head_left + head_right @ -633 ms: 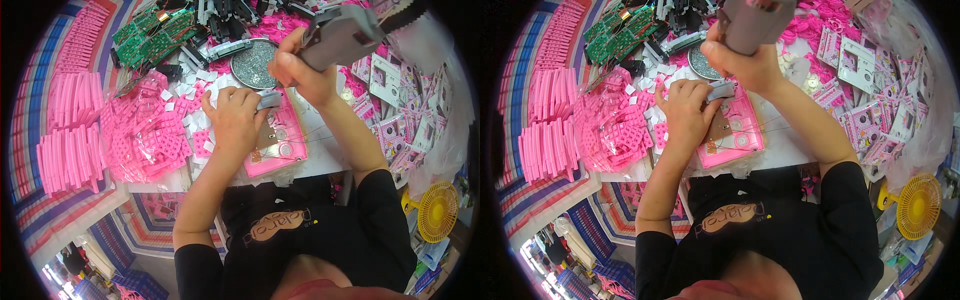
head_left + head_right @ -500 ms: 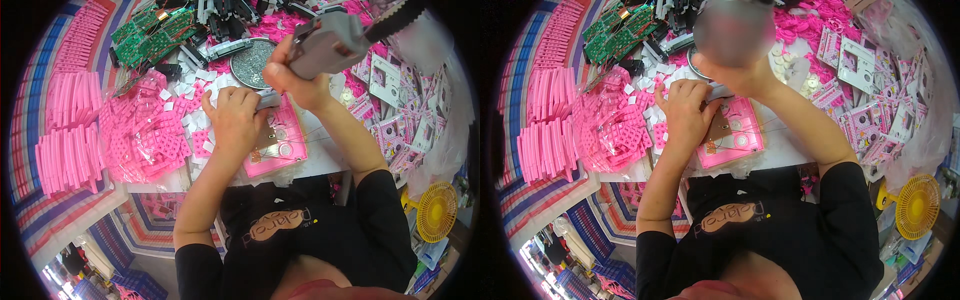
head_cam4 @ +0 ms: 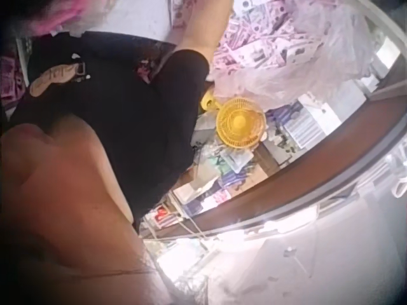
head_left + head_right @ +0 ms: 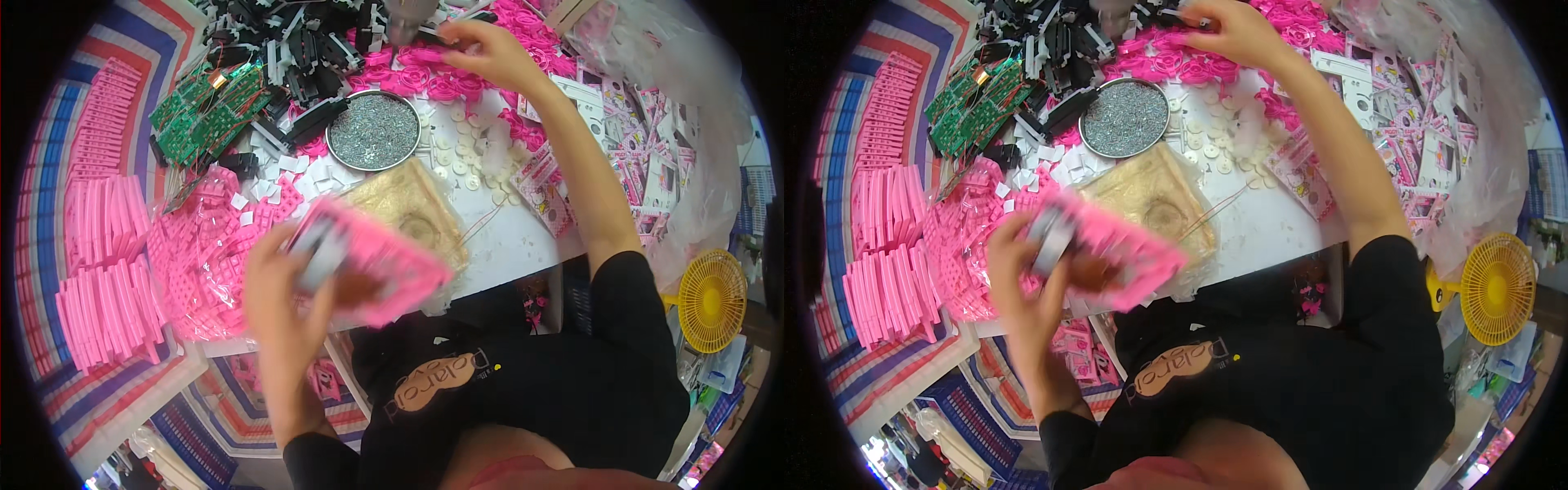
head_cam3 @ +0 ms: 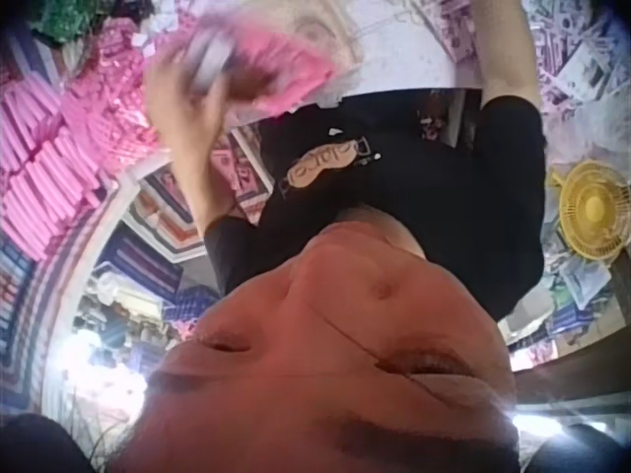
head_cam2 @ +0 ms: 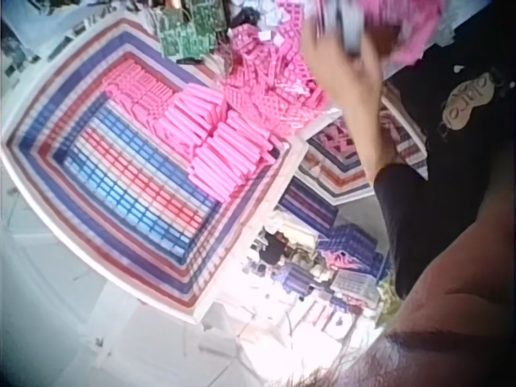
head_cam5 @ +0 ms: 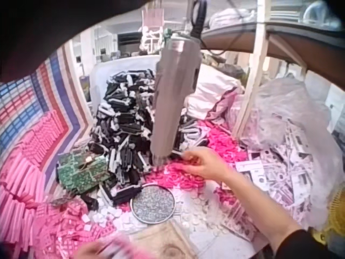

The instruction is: The recorder is assembling electronic toy components, including wiring and circuit boards into a plastic toy casing using an electric screwdriver.

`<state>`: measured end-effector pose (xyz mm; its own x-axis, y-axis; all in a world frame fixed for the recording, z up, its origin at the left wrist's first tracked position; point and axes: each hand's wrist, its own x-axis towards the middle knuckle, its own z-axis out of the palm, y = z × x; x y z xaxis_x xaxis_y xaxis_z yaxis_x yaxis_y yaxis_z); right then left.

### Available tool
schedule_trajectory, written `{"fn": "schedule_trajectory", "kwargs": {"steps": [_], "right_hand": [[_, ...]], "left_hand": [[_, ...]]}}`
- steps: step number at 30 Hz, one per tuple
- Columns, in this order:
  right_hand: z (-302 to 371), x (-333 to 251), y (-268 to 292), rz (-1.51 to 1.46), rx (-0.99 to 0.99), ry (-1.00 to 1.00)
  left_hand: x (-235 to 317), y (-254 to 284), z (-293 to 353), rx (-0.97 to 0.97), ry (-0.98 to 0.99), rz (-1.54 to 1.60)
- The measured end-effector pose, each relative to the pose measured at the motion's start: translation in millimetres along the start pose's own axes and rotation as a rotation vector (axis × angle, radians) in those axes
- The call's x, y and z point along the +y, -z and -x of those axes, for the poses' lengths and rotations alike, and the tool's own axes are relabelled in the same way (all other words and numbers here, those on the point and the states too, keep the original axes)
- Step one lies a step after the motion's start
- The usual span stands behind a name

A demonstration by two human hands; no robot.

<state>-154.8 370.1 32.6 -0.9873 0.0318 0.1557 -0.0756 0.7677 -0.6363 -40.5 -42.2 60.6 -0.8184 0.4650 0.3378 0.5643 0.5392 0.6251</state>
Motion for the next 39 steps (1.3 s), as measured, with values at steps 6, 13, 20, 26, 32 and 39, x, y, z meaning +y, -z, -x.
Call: {"fn": "schedule_trajectory", "kwargs": {"steps": [6,13,20,26,32,39], "right_hand": [[13.8,72.0,-18.3,0.677,0.192,0.416],[149.6,-52.8,-64.5,0.038,-0.088,0.703],[178.5,-68.9,-96.0,0.021,-0.154,0.716],[164.9,-61.2,-83.7,0.047,-0.247,0.766],[185.6,-104.3,-89.9,0.376,-0.234,0.683],[191.1,-121.5,-87.5,0.382,-0.272,0.65]], "left_hand": [[-3.9,142.6,140.7,-0.336,0.501,-0.276],[-2.5,47.8,104.7,-0.182,0.334,-0.128],[-6.2,-95.6,46.7,-0.241,-0.273,-0.069],[-4.9,-105.4,44.2,-0.314,-0.357,-0.156],[-10.5,-65.7,26.6,-0.62,-0.288,0.05],[-156.3,208.5,-51.1,0.62,0.369,-1.086]]}}
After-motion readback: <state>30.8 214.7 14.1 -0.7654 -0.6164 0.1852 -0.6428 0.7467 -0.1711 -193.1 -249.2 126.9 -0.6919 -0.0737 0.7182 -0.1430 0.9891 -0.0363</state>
